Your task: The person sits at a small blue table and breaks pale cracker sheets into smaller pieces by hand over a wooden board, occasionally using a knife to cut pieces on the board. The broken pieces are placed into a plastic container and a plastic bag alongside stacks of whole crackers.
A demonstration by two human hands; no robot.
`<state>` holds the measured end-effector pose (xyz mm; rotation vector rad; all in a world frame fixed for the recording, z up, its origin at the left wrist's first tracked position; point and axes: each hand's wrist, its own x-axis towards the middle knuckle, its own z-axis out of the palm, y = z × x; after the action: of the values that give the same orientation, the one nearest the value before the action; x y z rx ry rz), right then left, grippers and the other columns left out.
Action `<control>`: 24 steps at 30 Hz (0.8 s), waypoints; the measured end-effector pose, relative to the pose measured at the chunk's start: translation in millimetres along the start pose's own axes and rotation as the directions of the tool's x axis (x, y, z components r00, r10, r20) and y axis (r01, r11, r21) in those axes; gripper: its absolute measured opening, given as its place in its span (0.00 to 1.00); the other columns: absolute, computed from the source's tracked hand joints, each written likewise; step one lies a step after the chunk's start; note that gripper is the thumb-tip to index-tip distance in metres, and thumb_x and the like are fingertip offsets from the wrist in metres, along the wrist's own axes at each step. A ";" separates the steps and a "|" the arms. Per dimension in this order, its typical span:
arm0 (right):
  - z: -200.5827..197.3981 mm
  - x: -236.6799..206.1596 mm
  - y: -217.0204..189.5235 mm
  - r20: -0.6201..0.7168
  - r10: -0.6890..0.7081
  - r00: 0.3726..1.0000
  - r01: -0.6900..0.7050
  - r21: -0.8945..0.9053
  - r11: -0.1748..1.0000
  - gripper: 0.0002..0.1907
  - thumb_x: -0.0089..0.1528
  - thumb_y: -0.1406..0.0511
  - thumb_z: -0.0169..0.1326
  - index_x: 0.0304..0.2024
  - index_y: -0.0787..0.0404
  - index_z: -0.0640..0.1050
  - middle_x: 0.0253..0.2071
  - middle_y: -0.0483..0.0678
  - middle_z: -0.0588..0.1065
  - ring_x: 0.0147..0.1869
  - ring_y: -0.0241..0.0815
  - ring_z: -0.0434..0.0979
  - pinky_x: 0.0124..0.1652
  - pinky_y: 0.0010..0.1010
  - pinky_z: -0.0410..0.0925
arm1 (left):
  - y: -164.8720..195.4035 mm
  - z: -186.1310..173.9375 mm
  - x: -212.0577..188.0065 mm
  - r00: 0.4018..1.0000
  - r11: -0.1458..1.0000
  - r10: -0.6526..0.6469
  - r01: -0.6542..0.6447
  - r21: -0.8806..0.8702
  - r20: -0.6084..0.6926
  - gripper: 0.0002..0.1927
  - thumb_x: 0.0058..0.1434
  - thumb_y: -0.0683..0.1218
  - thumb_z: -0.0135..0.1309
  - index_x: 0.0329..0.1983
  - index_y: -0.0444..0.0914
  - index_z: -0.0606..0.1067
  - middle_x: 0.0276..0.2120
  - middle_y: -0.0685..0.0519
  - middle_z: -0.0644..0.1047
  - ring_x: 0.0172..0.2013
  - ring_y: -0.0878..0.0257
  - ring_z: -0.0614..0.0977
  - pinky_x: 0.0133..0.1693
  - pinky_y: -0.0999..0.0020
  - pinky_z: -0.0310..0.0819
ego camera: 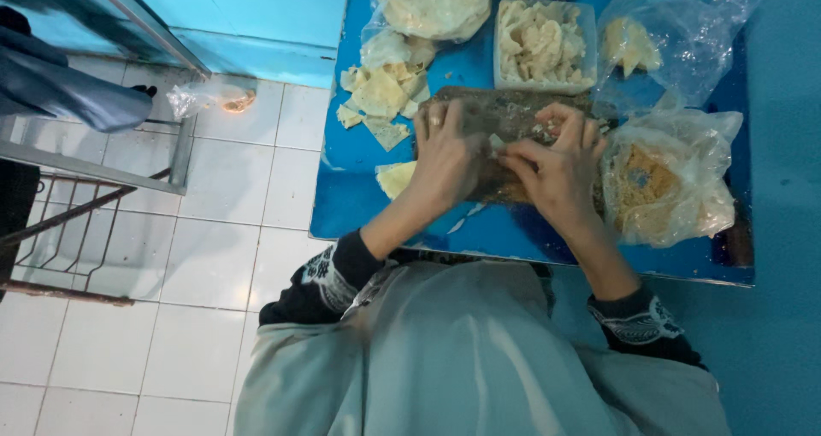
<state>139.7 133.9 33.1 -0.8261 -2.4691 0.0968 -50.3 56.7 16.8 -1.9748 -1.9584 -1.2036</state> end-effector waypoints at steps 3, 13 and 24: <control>3.5 2.4 3.6 0.007 0.033 0.999 -0.033 0.014 0.999 0.06 0.63 0.57 0.68 0.42 0.47 0.86 0.59 0.49 0.64 0.65 0.53 0.63 0.60 0.51 0.55 | -2.0 0.3 -3.6 0.998 0.998 0.063 -0.063 -0.007 0.003 0.09 0.53 0.44 0.59 0.37 0.40 0.81 0.58 0.42 0.69 0.59 0.42 0.65 0.59 0.40 0.54; 3.2 3.7 0.0 0.003 0.035 0.999 -0.035 0.045 0.998 0.08 0.61 0.55 0.70 0.42 0.46 0.87 0.59 0.48 0.65 0.64 0.51 0.61 0.60 0.52 0.53 | -9.3 9.4 -4.5 0.999 0.998 -0.019 0.021 -0.057 0.026 0.10 0.54 0.43 0.62 0.40 0.42 0.79 0.57 0.47 0.71 0.59 0.45 0.67 0.60 0.42 0.54; 4.9 11.6 6.1 0.026 0.091 0.996 -0.095 0.215 0.972 0.11 0.57 0.56 0.71 0.40 0.47 0.85 0.59 0.51 0.62 0.65 0.55 0.60 0.62 0.51 0.55 | -9.4 5.0 -5.5 0.994 0.994 0.108 -0.108 0.025 0.005 0.05 0.55 0.44 0.60 0.35 0.41 0.82 0.60 0.45 0.70 0.62 0.46 0.66 0.65 0.37 0.51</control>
<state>132.7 146.1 32.8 -0.8472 -2.3811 0.4004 -55.5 56.8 6.1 -2.0426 -1.8325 -1.1451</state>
